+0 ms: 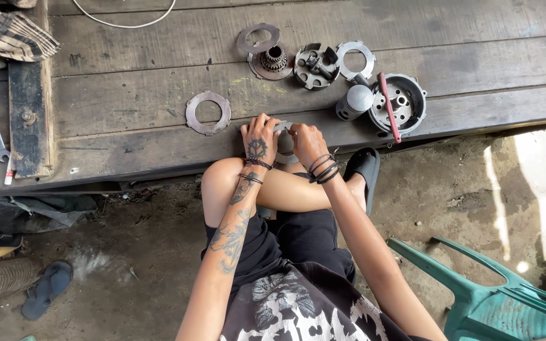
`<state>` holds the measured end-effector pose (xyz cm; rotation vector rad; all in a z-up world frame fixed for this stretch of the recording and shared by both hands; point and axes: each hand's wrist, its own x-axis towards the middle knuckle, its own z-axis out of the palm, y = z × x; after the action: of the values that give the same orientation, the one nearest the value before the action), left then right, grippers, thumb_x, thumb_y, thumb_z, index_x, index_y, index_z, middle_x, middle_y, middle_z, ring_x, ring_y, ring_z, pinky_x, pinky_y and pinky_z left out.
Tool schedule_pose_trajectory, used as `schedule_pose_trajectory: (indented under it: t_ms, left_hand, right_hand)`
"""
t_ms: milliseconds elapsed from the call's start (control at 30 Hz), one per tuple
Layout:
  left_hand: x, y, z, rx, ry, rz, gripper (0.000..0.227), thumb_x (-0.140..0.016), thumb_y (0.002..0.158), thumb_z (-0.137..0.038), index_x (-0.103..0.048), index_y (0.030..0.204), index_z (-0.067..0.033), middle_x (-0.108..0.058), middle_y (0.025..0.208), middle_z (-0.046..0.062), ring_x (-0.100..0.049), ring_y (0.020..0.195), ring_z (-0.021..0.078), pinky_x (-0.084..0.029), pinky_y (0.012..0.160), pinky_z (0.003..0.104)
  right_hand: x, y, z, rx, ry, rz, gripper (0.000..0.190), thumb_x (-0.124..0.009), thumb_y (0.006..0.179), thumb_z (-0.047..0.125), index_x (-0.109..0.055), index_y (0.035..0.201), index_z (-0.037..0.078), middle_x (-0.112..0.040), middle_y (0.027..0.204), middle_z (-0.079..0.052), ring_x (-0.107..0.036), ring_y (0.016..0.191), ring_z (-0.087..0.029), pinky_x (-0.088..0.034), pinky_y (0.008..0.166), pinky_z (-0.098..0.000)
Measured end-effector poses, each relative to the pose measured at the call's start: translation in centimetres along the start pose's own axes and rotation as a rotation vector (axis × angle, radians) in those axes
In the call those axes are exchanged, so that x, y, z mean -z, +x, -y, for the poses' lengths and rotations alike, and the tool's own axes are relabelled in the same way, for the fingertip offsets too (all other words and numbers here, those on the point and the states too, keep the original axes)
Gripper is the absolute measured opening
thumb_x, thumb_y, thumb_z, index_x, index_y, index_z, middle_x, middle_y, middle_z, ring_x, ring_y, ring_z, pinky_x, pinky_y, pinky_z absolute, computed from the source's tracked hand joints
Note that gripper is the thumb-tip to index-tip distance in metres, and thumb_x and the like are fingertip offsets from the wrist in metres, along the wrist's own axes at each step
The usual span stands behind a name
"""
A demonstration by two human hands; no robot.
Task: The person sits at a wooden workbench and uses a small metal tool to scrape and clean the edges of a circular metal ring. They handle the ring with both hands, rotating it to work on different sections while other mechanical components rest on the table.
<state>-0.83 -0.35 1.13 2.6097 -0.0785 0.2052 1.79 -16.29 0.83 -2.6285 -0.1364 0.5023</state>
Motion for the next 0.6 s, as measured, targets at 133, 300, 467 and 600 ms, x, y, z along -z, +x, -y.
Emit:
schedule_pose_trajectory:
  t_ms: [133,300,467,600]
  left_hand:
    - [-0.5,0.2,0.2,-0.004,-0.016,0.002,0.016,-0.074,0.093,-0.021,-0.064,0.105,-0.0188,-0.047,0.099,-0.004,-0.057,0.097,0.0214,-0.040,0.090,0.040]
    - [-0.2,0.0,0.3,-0.013,-0.004,-0.003,0.017,-0.075,0.092,-0.020,-0.064,0.105,-0.0179,-0.047,0.098,-0.003,-0.056,0.094,0.0218,-0.041,0.088,0.041]
    - [-0.8,0.2,0.5,-0.015,-0.012,-0.021,0.017,-0.076,0.092,-0.020,-0.065,0.104,-0.0179,-0.047,0.098,-0.004,-0.057,0.094,0.0217,-0.040,0.087,0.041]
    - [-1.3,-0.1,0.9,-0.020,-0.032,-0.042,0.019,-0.077,0.090,-0.019,-0.065,0.104,-0.0191,-0.048,0.099,-0.003,-0.057,0.097,0.0222,-0.040,0.087,0.041]
  right_hand:
    - [0.7,-0.2,0.8,-0.011,-0.012,-0.011,0.017,-0.060,0.097,0.012,-0.072,0.110,0.016,-0.073,0.095,-0.019,-0.073,0.096,-0.044,-0.062,0.079,-0.0524]
    - [-0.4,0.2,0.5,-0.021,0.018,-0.026,0.020,-0.059,0.099,0.013,-0.072,0.113,0.016,-0.073,0.097,-0.021,-0.072,0.097,-0.046,-0.062,0.081,-0.0542]
    - [0.6,0.0,1.0,-0.022,0.001,-0.017,0.019,-0.058,0.099,0.015,-0.071,0.113,0.018,-0.073,0.097,-0.020,-0.072,0.098,-0.045,-0.061,0.082,-0.0541]
    - [1.0,-0.3,2.0,-0.030,-0.030,-0.027,0.019,-0.059,0.099,0.013,-0.072,0.113,0.015,-0.073,0.096,-0.022,-0.073,0.096,-0.045,-0.062,0.080,-0.0545]
